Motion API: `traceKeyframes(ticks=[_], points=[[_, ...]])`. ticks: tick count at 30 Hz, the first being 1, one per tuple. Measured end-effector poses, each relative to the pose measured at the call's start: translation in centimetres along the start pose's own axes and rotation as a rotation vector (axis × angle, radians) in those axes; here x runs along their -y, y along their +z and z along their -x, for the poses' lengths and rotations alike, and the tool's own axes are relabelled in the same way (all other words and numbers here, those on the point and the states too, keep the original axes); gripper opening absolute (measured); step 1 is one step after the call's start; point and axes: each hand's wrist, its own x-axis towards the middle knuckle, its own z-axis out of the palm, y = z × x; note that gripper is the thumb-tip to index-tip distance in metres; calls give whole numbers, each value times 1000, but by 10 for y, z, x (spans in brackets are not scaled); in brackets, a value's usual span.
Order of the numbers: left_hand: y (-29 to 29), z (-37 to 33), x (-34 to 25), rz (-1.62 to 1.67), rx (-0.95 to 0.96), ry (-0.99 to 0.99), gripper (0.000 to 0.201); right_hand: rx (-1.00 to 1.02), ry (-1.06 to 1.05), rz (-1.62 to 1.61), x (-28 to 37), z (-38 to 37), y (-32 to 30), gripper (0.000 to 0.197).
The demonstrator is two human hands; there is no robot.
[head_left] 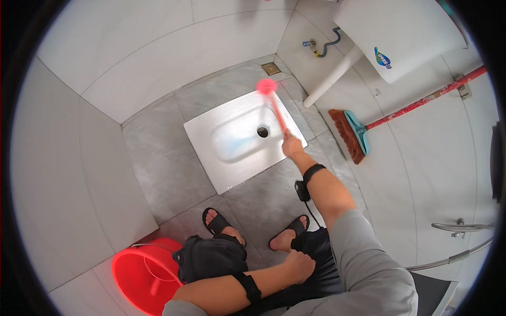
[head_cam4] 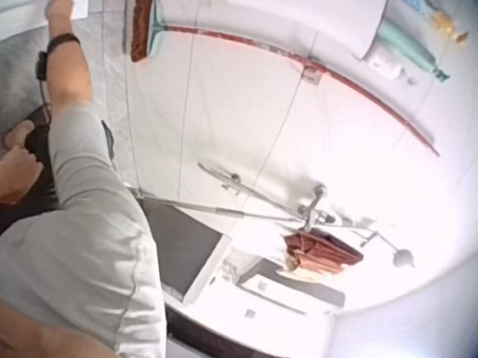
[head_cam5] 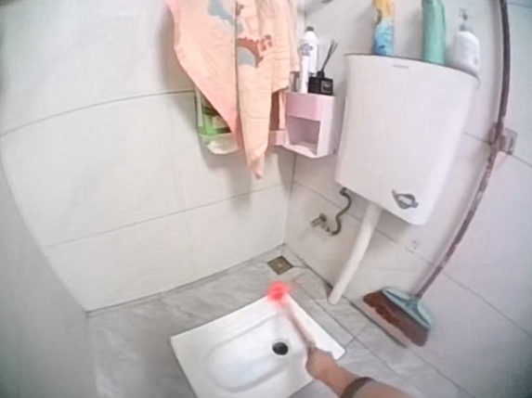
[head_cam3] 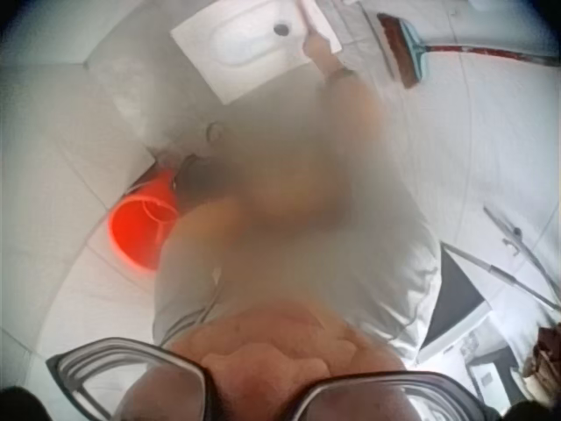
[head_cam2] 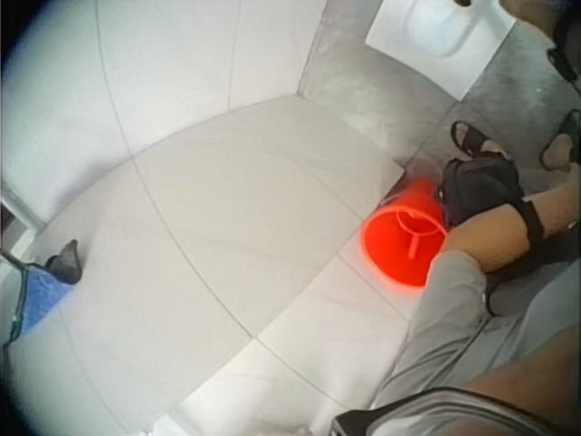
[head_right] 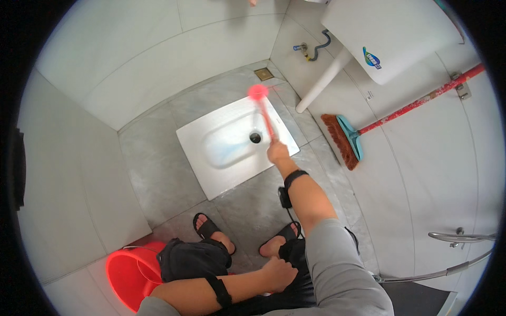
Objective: The person pours blue cleaning liquid into a squat toilet and then uses a pink toilet brush to scrub the interior surfaces. The person repeatedly scrubs the bowl and drain area with the brush.
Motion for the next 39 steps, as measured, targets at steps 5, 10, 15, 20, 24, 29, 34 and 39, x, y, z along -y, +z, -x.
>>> traceKeyframes(ticks=[5, 10, 15, 20, 24, 29, 34, 39], points=[[1, 3, 1, 27, -58, -18, 31, 92, -215, 150, -5, 4, -11, 46], [-13, -4, -5, -40, 31, 3, 33, -130, -1, 19, -32, -2, 12, 44], [2, 6, 6, 22, -19, -53, 33, 215, -398, 189, 11, 81, 15, 50], [-11, -3, -4, -13, 28, -27, 33, -132, 31, 21, -75, 40, 8, 50], [-4, 5, 3, 20, 5, -64, 33, 8, -100, 209, -101, 57, -40, 50], [-6, 0, -2, 1, 36, -54, 36, 230, -123, 546, -141, 148, -149, 50], [-10, -8, -5, -25, 96, -49, 36, 124, -186, 696, -102, 127, -176, 50], [-14, -20, 3, -15, 87, -95, 35, 41, -263, 803, -20, 59, -151, 48]])
